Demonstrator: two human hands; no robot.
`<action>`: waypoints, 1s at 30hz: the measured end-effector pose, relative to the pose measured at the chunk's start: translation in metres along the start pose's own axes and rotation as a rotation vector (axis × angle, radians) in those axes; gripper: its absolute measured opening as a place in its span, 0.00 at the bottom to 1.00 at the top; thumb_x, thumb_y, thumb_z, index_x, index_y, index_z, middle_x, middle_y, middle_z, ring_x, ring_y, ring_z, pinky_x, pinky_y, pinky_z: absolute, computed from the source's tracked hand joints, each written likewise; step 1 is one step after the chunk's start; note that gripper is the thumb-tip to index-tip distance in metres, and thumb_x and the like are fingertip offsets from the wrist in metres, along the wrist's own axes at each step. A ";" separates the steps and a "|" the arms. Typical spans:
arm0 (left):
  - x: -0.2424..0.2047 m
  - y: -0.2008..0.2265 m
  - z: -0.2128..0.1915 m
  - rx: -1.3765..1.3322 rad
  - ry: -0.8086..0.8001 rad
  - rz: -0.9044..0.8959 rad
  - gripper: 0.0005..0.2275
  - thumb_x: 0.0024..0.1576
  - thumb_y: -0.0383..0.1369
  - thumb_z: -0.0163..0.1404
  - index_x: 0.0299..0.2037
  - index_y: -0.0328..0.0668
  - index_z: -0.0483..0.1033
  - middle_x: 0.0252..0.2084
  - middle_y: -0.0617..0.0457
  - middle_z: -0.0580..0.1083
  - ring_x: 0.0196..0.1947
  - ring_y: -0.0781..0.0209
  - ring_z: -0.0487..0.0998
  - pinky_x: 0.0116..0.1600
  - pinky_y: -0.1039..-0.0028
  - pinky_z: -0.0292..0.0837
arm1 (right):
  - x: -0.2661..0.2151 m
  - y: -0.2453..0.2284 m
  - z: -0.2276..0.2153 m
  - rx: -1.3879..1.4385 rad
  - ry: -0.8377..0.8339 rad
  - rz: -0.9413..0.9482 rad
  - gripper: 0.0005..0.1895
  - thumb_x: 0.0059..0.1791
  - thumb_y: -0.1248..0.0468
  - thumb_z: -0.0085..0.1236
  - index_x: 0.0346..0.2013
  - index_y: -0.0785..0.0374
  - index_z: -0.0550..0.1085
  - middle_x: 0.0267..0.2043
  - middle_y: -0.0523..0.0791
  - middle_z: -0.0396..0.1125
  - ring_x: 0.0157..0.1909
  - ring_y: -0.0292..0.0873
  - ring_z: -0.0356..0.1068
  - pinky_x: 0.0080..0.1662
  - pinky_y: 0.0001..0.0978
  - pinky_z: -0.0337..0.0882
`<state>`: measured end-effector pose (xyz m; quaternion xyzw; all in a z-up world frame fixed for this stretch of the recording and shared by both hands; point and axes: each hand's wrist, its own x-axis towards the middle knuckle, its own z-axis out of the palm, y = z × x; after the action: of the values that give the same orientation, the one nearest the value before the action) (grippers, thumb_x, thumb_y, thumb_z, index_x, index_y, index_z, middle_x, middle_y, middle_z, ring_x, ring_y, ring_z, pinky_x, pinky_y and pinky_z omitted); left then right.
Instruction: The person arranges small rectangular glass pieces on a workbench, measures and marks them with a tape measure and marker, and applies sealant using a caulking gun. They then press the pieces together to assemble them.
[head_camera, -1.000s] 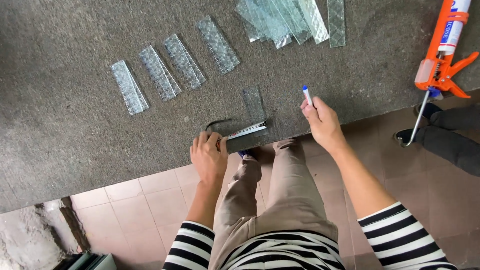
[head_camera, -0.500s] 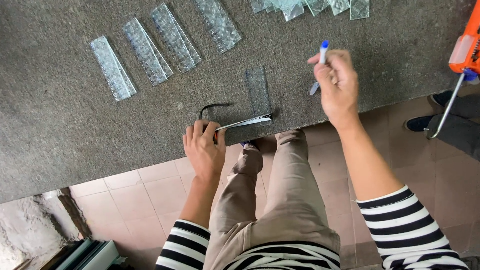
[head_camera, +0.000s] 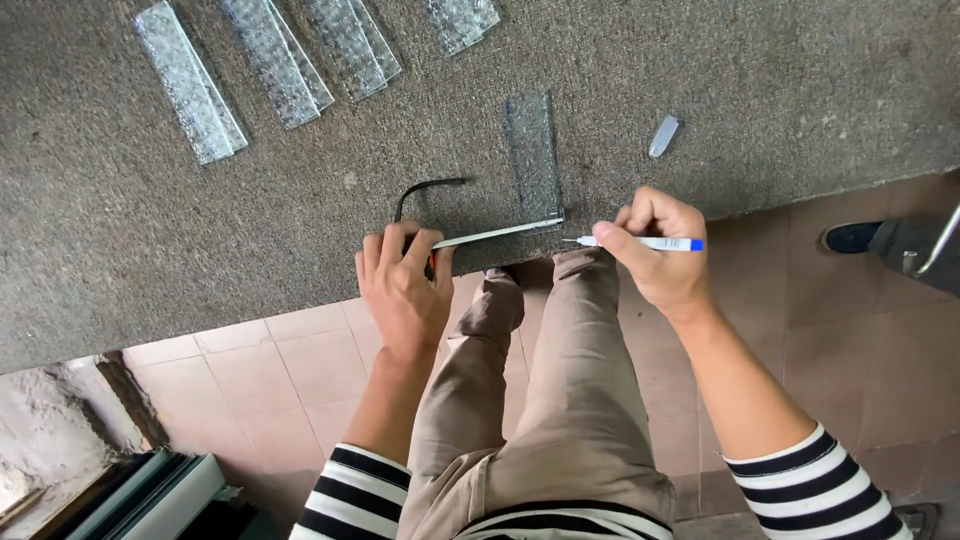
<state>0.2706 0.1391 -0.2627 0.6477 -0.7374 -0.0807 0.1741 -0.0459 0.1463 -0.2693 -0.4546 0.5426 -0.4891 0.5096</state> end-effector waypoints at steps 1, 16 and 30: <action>0.000 0.000 0.001 -0.001 -0.002 0.000 0.09 0.52 0.36 0.70 0.37 0.56 0.82 0.43 0.61 0.74 0.45 0.54 0.74 0.49 0.65 0.67 | 0.001 0.003 0.004 -0.001 0.001 0.002 0.27 0.52 0.71 0.73 0.22 0.60 0.60 0.21 0.47 0.65 0.21 0.32 0.51 0.24 0.23 0.51; 0.008 0.000 -0.007 -0.051 -0.065 -0.036 0.06 0.53 0.35 0.70 0.36 0.54 0.85 0.40 0.60 0.76 0.44 0.54 0.75 0.50 0.66 0.68 | 0.009 0.010 0.026 -0.212 0.042 -0.128 0.24 0.52 0.74 0.67 0.21 0.59 0.60 0.19 0.45 0.62 0.22 0.35 0.52 0.27 0.30 0.56; 0.008 -0.004 -0.007 -0.085 -0.059 -0.024 0.07 0.53 0.35 0.71 0.36 0.53 0.85 0.41 0.60 0.76 0.44 0.54 0.75 0.50 0.65 0.68 | 0.011 0.008 0.027 -0.306 0.043 -0.195 0.23 0.51 0.75 0.67 0.21 0.60 0.62 0.18 0.46 0.62 0.19 0.40 0.53 0.26 0.33 0.58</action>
<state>0.2761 0.1318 -0.2567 0.6460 -0.7301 -0.1330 0.1788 -0.0195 0.1343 -0.2783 -0.5665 0.5748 -0.4578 0.3729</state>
